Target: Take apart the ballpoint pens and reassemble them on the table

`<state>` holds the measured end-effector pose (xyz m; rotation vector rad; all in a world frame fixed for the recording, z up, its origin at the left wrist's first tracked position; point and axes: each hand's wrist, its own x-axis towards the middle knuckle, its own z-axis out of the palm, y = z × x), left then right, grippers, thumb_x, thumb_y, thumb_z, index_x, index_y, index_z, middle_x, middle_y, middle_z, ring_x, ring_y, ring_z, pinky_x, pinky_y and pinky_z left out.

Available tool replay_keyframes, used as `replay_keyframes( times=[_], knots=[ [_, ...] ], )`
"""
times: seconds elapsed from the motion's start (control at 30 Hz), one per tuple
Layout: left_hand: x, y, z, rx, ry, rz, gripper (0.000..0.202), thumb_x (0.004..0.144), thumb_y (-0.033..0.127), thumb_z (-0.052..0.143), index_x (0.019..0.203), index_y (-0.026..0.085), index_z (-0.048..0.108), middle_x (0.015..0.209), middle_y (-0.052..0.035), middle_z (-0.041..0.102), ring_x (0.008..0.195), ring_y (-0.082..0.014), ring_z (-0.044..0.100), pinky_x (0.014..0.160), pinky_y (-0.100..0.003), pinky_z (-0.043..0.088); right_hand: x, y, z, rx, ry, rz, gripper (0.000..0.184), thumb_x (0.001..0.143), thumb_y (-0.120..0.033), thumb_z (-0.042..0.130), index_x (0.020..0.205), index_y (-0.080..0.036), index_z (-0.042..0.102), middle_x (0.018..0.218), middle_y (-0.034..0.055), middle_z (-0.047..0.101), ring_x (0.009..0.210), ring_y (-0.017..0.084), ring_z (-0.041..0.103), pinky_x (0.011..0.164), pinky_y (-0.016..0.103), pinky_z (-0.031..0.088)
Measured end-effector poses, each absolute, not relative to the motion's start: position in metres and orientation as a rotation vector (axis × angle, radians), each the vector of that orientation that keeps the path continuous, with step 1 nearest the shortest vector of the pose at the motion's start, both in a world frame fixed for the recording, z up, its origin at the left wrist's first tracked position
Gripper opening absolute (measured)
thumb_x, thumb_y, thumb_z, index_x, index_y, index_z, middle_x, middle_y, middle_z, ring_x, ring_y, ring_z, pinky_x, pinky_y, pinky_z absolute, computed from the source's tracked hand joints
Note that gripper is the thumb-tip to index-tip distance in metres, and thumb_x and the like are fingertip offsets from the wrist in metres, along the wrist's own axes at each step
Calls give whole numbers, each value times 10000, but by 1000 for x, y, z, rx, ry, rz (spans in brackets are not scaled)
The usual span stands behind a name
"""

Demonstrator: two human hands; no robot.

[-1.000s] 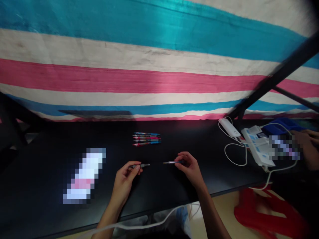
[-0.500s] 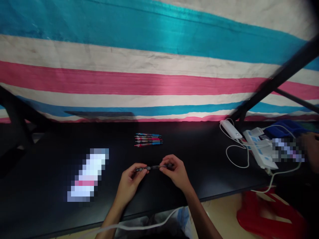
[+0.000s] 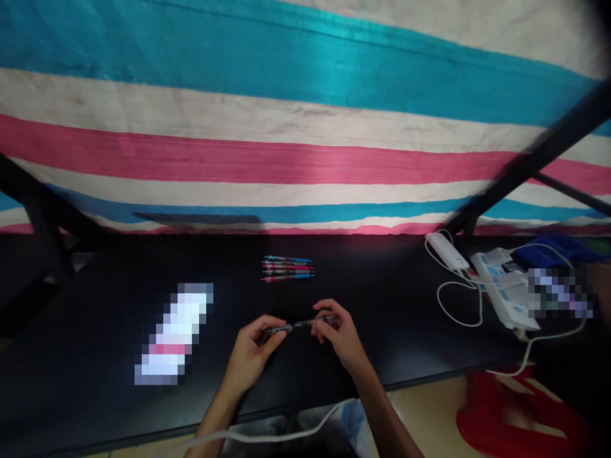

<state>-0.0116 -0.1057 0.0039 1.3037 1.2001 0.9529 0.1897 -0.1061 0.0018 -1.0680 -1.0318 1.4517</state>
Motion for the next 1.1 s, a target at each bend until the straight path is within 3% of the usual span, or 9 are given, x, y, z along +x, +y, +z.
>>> replay_keyframes(
  times=[0.1,0.23,0.33,0.4,0.53,0.67,0.8,0.93,1.1],
  knots=[
    [-14,-105,4,1220,1153,964,187,775,297,679,908,167,658,861,-45,704,824,-168,650,753,-252,483,191,-108,0,-994,-993,1502,202,721,-232,724,881,-172,616,720,20,667,573,106,540,530,217,417],
    [-15,-106,4,1156,1134,979,190,764,283,697,912,168,663,846,-37,709,807,-157,658,744,-235,486,187,-109,-2,-1113,-1034,1440,226,821,-304,626,659,-158,568,529,-5,584,467,85,475,465,203,365],
    [-15,-106,3,1141,1129,1009,179,762,281,700,898,169,667,836,-33,710,798,-152,661,739,-228,487,185,-110,-2,-1088,-1048,1422,179,755,-280,699,867,-182,601,700,-2,623,533,95,507,460,196,386],
    [-15,-106,3,1143,1129,1015,177,764,279,699,899,169,669,822,-30,711,791,-149,662,735,-224,487,186,-110,-2,-1057,-1039,1415,350,686,-233,757,993,-209,589,831,3,627,596,101,533,488,201,418],
    [-14,-105,4,1162,1130,987,183,762,275,701,906,166,672,818,-32,715,788,-148,663,735,-223,489,190,-110,-4,-1103,-1111,1431,146,780,-265,670,714,-161,592,600,-23,555,494,79,482,470,198,391],
    [-14,-105,5,1167,1138,1003,185,764,282,697,905,165,673,829,-38,717,793,-154,666,740,-231,490,189,-109,-4,-1066,-1069,1406,299,707,-227,734,974,-199,603,758,-14,585,584,101,532,492,205,431],
    [-14,-105,6,1155,1146,976,194,763,281,697,915,162,673,822,-43,722,789,-161,669,727,-233,491,189,-109,-5,-1099,-1133,1415,112,783,-256,662,746,-161,614,608,-21,561,484,78,493,468,200,398],
    [-14,-105,6,1154,1151,988,188,763,280,697,910,165,675,816,-39,723,786,-156,668,727,-226,488,189,-110,-7,-1080,-1104,1392,232,710,-251,732,904,-188,622,774,3,608,575,100,539,486,204,430],
    [-14,-105,5,1163,1145,996,185,763,282,696,907,167,676,821,-41,720,791,-161,668,725,-229,488,188,-112,-9,-1104,-1104,1393,137,757,-276,692,817,-172,626,667,-3,593,515,90,512,472,204,422]
  ],
)
